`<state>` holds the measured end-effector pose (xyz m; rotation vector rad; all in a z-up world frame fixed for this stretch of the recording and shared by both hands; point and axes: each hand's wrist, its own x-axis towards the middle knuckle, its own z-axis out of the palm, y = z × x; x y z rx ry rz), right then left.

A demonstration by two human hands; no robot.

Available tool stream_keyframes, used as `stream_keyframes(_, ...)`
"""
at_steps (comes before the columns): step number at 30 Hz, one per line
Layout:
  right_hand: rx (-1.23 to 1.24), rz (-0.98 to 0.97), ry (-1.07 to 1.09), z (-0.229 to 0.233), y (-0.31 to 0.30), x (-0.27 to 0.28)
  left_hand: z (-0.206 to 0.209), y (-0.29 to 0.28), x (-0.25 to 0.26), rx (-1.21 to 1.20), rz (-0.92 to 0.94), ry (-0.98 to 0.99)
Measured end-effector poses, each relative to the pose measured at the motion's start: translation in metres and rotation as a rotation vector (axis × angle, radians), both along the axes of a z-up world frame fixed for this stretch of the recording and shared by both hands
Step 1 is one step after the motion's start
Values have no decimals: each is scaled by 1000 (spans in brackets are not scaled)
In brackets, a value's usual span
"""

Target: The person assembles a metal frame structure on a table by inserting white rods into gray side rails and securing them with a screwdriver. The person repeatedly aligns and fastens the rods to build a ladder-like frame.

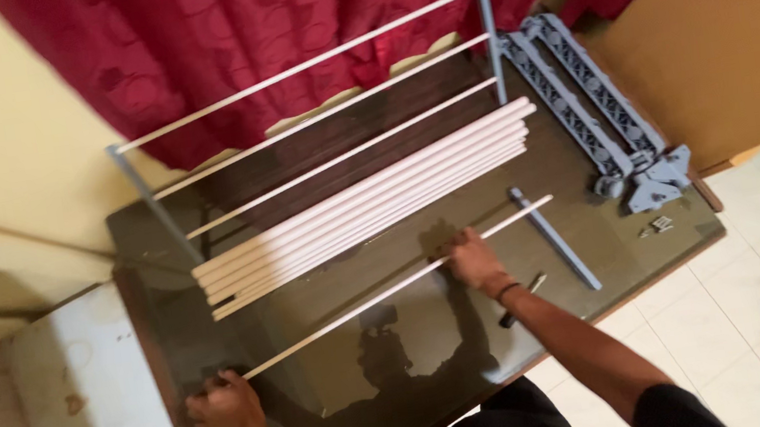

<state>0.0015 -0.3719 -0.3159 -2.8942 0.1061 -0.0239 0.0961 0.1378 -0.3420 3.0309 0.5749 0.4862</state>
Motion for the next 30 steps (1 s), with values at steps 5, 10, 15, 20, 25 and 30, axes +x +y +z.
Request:
stream_keyframes(5,88,-38,20,8,19,7,16,-93,3,-98,-201,-137)
stream_keyframes(10,69,-32,-48,-10,18,5,48,-276,4,-775,-807,-81)
stream_keyframes(15,36,-37,-156,-54,31,2,62,-459,-40,-619,-932,713)
stream_keyframes(20,170,65,-132,-54,20,7,13,-559,-63,-396,-1232,515)
stream_keyframes(25,243,189,-282,5,-12,-32,-10,-558,-56,-606,-1091,669)
stream_keyframes(30,554,34,-98,38,-96,-99,30,-557,-32,-663,-951,688)
